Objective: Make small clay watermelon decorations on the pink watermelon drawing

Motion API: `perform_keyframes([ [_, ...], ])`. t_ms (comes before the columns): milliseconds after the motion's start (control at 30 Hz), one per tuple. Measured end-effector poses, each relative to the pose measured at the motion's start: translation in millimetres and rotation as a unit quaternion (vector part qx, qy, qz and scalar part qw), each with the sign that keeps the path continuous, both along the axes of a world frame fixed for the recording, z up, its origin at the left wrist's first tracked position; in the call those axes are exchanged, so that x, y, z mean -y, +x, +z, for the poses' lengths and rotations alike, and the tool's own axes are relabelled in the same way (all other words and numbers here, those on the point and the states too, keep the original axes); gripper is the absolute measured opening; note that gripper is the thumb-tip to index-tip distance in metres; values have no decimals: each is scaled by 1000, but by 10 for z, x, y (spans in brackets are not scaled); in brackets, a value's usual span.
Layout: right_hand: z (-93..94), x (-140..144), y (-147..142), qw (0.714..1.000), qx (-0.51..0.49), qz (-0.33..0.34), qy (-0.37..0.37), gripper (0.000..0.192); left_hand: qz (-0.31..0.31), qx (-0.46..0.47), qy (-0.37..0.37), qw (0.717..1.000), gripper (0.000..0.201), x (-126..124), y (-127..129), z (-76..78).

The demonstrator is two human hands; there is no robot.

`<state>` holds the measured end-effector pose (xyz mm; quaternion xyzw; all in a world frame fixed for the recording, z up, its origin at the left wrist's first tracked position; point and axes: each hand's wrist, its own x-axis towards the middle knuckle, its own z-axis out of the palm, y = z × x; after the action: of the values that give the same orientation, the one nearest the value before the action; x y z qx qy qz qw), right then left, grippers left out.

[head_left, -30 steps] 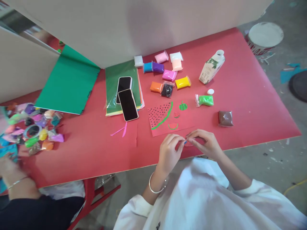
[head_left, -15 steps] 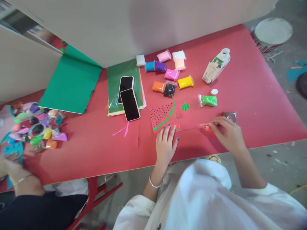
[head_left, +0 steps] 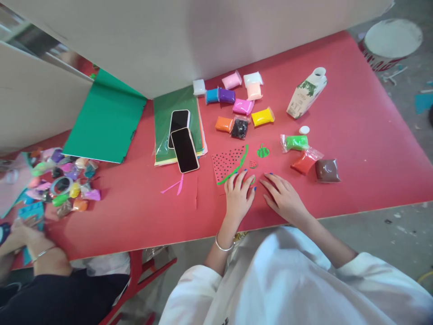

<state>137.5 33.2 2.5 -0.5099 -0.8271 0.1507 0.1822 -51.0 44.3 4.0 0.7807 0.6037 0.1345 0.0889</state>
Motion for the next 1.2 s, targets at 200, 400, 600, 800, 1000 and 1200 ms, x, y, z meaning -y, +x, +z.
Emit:
perform_keyframes([
  [200, -77, 0, 17, 1000, 19, -9, 14, 46, 9, -13, 3, 1000, 36, 15, 20, 6],
  [400, -82, 3, 5, 1000, 7, -13, 22, 45, 35, -13, 12, 999, 43, 41, 23, 24],
  [600, -64, 2, -1, 1000, 6, -18, 17, 46, 16, -21, 8, 1000, 37, 11, 34, 24],
  [800, -72, 10, -2, 1000, 7, -18, 18, 46, 14, -33, 13, 999, 46, 53, 29, 30],
  [1000, -61, 6, 4, 1000, -2, -22, 9, 46, 9, -70, -7, 997, 53, 152, 73, 56],
  [1200, 144, 3, 18, 963, -269, -15, -32, 22, 30, -27, 1, 999, 48, 153, 108, 66],
])
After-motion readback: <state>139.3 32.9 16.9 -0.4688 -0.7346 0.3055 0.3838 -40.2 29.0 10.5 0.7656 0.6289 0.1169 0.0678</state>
